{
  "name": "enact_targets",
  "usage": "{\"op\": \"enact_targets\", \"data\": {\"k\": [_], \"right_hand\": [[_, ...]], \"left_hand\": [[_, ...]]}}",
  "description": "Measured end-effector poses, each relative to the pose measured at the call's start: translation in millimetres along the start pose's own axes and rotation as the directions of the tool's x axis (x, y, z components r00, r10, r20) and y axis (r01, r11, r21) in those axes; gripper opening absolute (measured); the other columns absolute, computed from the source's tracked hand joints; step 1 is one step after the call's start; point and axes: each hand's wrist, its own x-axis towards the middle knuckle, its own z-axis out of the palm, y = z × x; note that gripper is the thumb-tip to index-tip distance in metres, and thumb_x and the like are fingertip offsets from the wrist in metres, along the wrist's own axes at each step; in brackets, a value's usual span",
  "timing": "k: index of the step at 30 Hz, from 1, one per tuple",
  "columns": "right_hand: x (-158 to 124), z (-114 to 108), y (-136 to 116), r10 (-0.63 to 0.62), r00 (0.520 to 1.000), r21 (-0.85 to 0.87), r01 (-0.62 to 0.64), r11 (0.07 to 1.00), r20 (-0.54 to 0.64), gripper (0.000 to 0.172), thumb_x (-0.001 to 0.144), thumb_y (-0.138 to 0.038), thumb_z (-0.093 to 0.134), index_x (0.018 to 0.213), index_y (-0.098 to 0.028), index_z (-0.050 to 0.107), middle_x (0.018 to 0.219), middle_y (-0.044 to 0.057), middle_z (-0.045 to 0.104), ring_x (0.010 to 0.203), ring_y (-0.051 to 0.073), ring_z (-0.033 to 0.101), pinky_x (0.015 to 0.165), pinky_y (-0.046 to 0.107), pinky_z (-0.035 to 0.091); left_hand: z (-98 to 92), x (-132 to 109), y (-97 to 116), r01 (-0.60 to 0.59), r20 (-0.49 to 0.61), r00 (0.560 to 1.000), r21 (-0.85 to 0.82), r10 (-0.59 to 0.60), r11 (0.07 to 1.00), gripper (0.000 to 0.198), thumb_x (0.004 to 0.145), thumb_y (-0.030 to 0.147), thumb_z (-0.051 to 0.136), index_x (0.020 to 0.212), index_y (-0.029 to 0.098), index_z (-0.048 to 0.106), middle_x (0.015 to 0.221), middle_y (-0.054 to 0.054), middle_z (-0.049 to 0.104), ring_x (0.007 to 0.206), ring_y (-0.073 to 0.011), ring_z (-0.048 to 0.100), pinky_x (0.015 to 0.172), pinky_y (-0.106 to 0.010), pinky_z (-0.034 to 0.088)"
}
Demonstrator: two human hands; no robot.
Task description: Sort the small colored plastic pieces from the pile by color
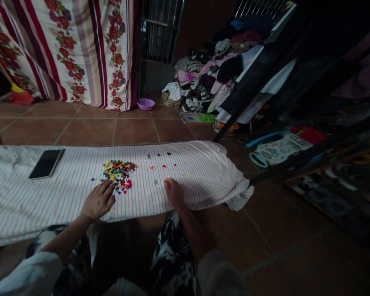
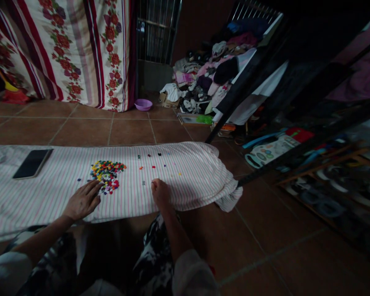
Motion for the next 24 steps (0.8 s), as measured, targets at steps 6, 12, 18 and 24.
{"op": "enact_targets", "data": {"k": [6, 12, 18, 24], "right_hand": [[-6, 3, 8, 0.008, 0.999, 0.011, -0.008, 1.000, -0.033, 0.016, 0.087, -0.018, 0.051, 0.093, -0.020, 0.066, 0.092, 0.005, 0.072, 0.085, 0.018, 0.066, 0.079, 0.027, 0.046], [-2, -6, 23, 0.051, 0.994, -0.004, -0.051, 0.999, -0.099, 0.015, 0.084, -0.017, 0.052, 0.090, -0.019, 0.066, 0.091, 0.007, 0.071, 0.085, 0.018, 0.064, 0.081, 0.028, 0.047], [7, -3, 24, -0.091, 0.991, 0.026, 0.094, 0.995, -0.099, 0.018, 0.084, -0.016, 0.049, 0.092, -0.018, 0.065, 0.098, 0.008, 0.069, 0.091, 0.018, 0.063, 0.087, 0.030, 0.048], [12, 8, 16, -0.118, 0.985, 0.042, 0.124, 0.991, -0.123, 0.021, 0.084, -0.013, 0.048, 0.094, -0.018, 0.065, 0.111, 0.010, 0.067, 0.107, 0.019, 0.060, 0.096, 0.033, 0.046]], "left_hand": [[-1.0, 1, 1, 0.005, -0.004, 1.000, -0.014, -0.005, 1.000, 0.042, 0.089, 0.030, 0.045, 0.127, 0.017, 0.056, 0.127, -0.016, 0.060, 0.125, -0.0305, 0.053, 0.100, -0.047, 0.048], [-1.7, 1, 1, 0.007, 0.001, 1.000, -0.014, -0.007, 1.000, 0.042, 0.089, 0.031, 0.045, 0.127, 0.017, 0.056, 0.128, -0.016, 0.060, 0.124, -0.0305, 0.053, 0.099, -0.047, 0.048], [-3.7, 2, 2, -0.019, -0.016, 1.000, -0.002, 0.019, 1.000, 0.042, 0.089, 0.030, 0.046, 0.127, 0.016, 0.055, 0.128, -0.016, 0.060, 0.125, -0.0305, 0.052, 0.100, -0.047, 0.048], [-3.7, 2, 2, -0.017, -0.011, 1.000, 0.017, 0.017, 1.000, 0.041, 0.089, 0.030, 0.046, 0.127, 0.015, 0.055, 0.127, -0.016, 0.060, 0.124, -0.0304, 0.054, 0.098, -0.045, 0.049]]}}
